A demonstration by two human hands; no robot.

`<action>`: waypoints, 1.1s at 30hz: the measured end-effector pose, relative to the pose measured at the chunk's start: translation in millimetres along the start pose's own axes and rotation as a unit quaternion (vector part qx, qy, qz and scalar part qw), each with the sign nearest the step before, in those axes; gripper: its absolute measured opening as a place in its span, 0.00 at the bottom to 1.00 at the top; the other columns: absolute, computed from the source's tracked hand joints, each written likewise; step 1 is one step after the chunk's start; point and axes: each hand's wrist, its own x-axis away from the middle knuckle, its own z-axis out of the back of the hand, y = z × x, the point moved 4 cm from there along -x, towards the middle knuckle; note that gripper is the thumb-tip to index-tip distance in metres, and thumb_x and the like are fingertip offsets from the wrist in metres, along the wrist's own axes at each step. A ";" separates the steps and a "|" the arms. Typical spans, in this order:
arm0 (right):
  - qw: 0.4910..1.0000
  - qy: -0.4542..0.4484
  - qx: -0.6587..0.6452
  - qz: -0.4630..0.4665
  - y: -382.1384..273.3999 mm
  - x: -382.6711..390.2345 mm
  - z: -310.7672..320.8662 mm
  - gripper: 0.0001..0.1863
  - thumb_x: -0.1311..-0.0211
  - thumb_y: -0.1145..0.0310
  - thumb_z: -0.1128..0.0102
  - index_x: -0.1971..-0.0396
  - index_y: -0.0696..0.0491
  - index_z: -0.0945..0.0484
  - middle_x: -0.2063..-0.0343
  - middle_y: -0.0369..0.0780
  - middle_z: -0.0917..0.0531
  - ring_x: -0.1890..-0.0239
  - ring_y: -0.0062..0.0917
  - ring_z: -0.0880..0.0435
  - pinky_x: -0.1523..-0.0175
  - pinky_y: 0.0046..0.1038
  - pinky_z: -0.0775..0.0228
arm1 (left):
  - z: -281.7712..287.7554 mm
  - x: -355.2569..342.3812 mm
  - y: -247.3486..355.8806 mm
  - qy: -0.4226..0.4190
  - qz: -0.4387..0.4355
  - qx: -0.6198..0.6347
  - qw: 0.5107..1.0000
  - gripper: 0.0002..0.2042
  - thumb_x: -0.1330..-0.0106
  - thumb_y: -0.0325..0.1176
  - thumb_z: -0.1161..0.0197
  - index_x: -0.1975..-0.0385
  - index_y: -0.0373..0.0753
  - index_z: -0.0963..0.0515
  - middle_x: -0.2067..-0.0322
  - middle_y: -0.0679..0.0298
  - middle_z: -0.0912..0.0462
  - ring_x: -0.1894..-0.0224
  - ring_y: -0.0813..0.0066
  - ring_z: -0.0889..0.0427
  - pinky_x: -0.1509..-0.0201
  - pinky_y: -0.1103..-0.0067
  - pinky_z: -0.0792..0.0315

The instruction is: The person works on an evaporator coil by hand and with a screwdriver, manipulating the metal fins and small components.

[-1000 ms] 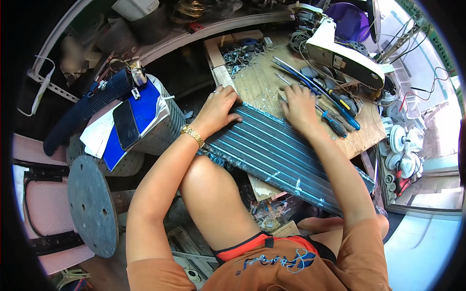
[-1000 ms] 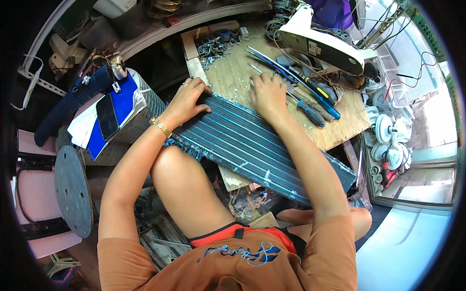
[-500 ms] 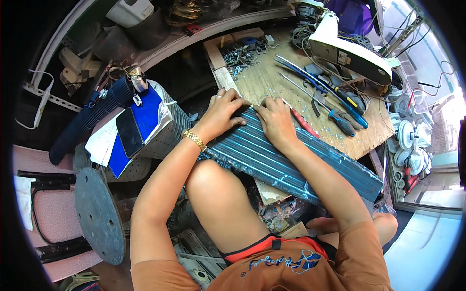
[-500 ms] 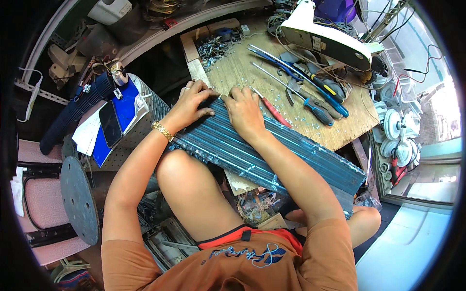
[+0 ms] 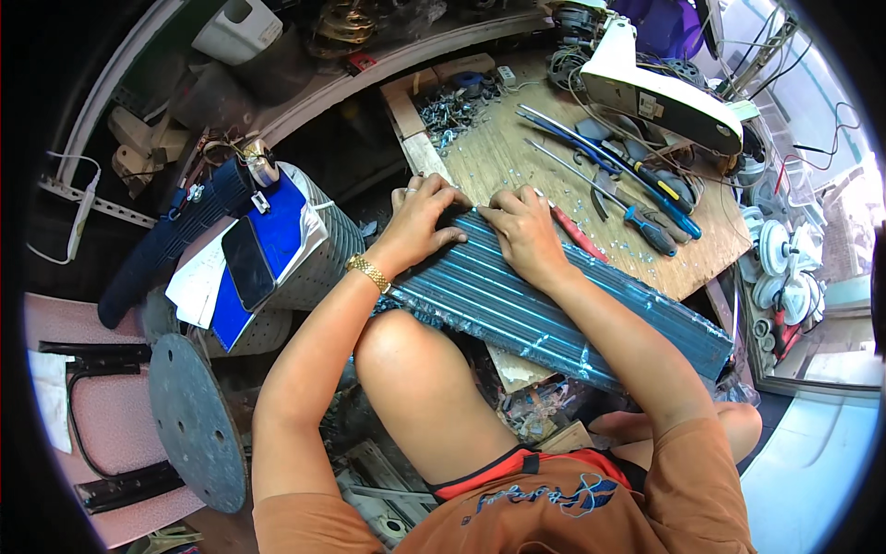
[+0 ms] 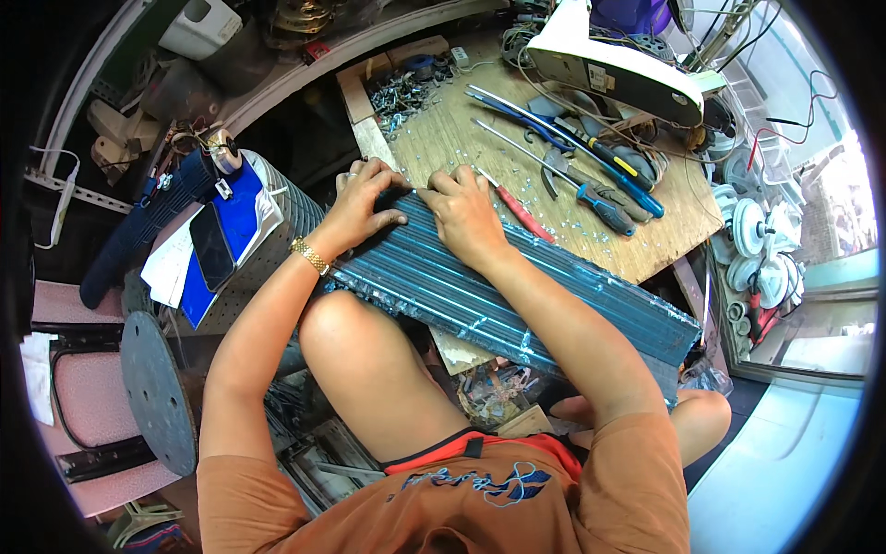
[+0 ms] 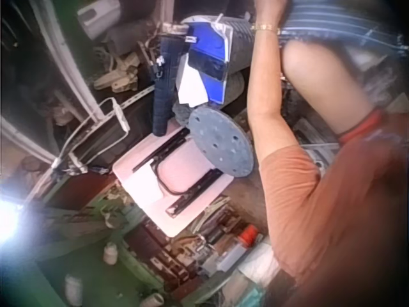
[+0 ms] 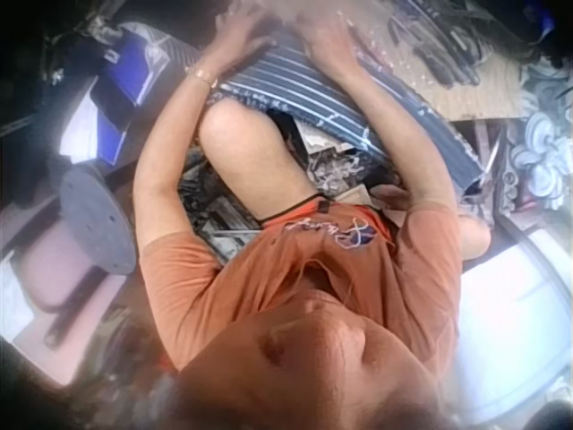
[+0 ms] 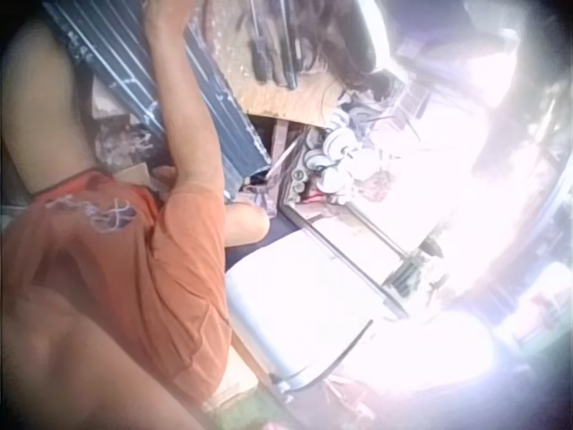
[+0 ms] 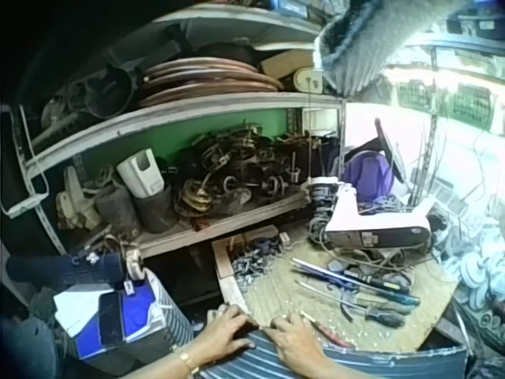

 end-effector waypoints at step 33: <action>0.992 -0.003 0.039 -0.118 -17.5 7.6 2.6 0.16 0.41 0.64 0.25 0.51 0.42 0.09 0.54 0.34 0.18 0.47 0.35 0.24 0.44 0.43 0.37 | -7.5 21.5 11.7 -0.014 0.010 -0.061 0.998 0.42 0.53 0.54 0.16 0.36 0.48 0.25 0.41 0.56 0.32 0.36 0.48 0.34 0.30 0.53 0.39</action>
